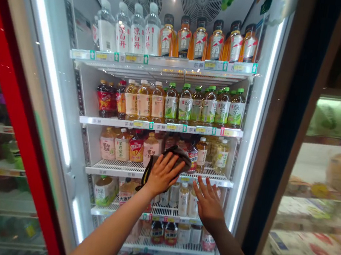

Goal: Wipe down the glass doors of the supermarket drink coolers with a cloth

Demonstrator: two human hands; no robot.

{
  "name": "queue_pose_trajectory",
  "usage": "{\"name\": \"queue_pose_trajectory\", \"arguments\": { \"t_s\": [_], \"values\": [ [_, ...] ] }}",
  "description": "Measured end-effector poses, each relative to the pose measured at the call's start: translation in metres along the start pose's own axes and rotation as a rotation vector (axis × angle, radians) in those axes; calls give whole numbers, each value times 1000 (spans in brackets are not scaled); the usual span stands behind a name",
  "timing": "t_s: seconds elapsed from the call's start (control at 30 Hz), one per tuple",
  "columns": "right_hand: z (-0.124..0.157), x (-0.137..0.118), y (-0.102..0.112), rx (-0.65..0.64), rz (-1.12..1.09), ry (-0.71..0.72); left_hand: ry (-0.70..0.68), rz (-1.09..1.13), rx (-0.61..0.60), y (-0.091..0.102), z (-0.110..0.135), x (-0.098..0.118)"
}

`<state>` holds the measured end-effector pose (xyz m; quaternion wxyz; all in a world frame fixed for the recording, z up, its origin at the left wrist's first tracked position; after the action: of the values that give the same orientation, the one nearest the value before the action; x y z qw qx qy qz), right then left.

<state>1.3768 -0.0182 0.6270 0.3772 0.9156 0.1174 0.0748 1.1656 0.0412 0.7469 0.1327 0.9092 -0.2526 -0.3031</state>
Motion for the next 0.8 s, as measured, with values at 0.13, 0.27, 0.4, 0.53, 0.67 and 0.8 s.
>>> {"name": "queue_pose_trajectory", "arguments": {
  "t_s": [0.13,0.27,0.4,0.53,0.67,0.8],
  "values": [
    [-2,3,8,-35,-48,9,-113,46,-92,5,-24,0],
    [5,11,18,-13,-68,54,205,37,5,10,-96,-13],
    [23,27,23,29,1,36,159,51,27,-8,-89,24],
    [41,51,30,40,89,-61,-256,76,-86,-27,-34,66],
    [52,74,36,33,124,-109,-246,85,-82,-28,-59,68],
    [61,87,38,81,159,-186,74,75,15,-35,-117,75]
  ]
}}
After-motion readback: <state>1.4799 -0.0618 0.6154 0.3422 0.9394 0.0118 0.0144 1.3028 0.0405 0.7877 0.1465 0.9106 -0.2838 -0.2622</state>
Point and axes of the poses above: each hand's wrist, its own z-axis away from the middle knuckle, its own y-axis out of the back of the hand, x = y × z, the point moved 3 cm from there along -z, towards the middle knuckle, and after that the axes turned 3 degrees about z, right-handed, at the moved point
